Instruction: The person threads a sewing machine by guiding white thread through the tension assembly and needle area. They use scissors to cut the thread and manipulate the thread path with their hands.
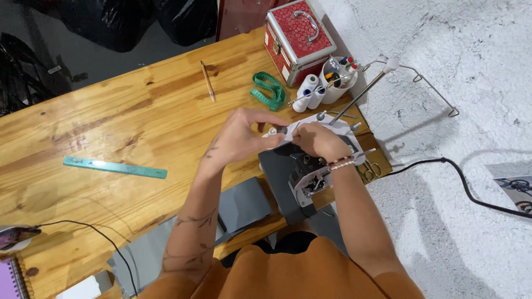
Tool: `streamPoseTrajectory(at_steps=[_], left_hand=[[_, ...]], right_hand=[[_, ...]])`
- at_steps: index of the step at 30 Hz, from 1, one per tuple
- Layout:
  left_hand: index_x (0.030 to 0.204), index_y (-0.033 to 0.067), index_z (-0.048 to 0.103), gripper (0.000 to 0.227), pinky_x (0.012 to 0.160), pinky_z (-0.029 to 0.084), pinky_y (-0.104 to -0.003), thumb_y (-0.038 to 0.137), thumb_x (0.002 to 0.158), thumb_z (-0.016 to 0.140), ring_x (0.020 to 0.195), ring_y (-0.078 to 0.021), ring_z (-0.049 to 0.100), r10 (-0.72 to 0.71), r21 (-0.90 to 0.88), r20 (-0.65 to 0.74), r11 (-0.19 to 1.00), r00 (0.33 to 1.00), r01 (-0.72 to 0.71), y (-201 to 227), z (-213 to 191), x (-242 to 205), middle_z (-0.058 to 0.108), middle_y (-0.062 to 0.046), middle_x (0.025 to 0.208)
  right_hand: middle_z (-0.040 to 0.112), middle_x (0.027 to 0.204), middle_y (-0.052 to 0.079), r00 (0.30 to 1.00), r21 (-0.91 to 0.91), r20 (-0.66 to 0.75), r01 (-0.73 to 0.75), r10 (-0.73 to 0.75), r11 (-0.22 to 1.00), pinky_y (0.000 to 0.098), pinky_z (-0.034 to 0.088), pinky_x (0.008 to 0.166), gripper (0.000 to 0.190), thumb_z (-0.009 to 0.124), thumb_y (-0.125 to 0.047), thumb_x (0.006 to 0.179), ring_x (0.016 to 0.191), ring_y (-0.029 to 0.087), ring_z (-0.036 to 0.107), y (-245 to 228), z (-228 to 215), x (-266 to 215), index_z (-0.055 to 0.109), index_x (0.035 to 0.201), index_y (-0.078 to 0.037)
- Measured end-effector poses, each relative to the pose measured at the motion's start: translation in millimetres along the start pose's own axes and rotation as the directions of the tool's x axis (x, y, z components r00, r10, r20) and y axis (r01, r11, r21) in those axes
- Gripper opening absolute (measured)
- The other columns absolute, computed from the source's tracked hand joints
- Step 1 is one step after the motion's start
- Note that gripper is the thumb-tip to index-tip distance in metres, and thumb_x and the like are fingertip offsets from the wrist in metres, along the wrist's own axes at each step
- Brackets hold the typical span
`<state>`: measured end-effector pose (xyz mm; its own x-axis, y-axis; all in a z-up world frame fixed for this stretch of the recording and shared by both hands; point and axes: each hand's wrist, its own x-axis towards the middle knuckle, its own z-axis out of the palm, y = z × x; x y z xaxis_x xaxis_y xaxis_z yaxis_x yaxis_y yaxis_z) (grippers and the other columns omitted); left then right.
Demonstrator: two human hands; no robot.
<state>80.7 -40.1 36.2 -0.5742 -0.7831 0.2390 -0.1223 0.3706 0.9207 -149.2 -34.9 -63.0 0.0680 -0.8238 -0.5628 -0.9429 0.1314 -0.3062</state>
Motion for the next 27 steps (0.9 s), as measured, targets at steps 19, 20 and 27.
streamPoseTrajectory(at_steps=[19, 20, 27], left_hand=[[0.107, 0.0243, 0.080, 0.030, 0.070, 0.054, -0.033, 0.024, 0.078, 0.077, 0.076, -0.0220, 0.072, -0.148, 0.576, 0.146, 0.817, 0.978, 0.038, -116, 71, 74, 0.077, 0.003, 0.084], [0.105, 0.0271, 0.080, 0.028, 0.070, 0.053, -0.033, 0.027, 0.077, 0.077, 0.077, -0.0217, 0.072, -0.157, 0.619, 0.151, 0.785, 0.976, 0.031, -119, 73, 74, 0.077, 0.005, 0.083], [0.081, 0.0349, 0.078, 0.010, 0.071, 0.045, -0.037, 0.033, 0.072, 0.076, 0.077, -0.0230, 0.071, -0.202, 0.764, 0.128, 0.644, 0.971, 0.033, -140, 88, 77, 0.073, 0.011, 0.073]], right_hand=[[0.069, 0.119, 0.023, 0.649, 0.465, -0.760, 0.503, 0.037, 0.728, 0.0450, 0.051, 0.099, 0.025, 0.065, -0.014, 0.100, 0.114, 0.034, 0.065, -16, -30, -159, 0.071, 0.120, 0.001], [0.069, 0.119, 0.022, 0.634, 0.456, -0.772, 0.508, 0.041, 0.731, 0.0442, 0.051, 0.099, 0.025, 0.065, -0.013, 0.101, 0.115, 0.033, 0.065, -16, -30, -159, 0.071, 0.121, 0.001], [0.069, 0.117, 0.023, 0.594, 0.461, -0.801, 0.532, 0.075, 0.710, 0.0450, 0.050, 0.101, 0.024, 0.066, -0.008, 0.099, 0.115, 0.036, 0.065, -20, -31, -172, 0.070, 0.121, 0.003]])
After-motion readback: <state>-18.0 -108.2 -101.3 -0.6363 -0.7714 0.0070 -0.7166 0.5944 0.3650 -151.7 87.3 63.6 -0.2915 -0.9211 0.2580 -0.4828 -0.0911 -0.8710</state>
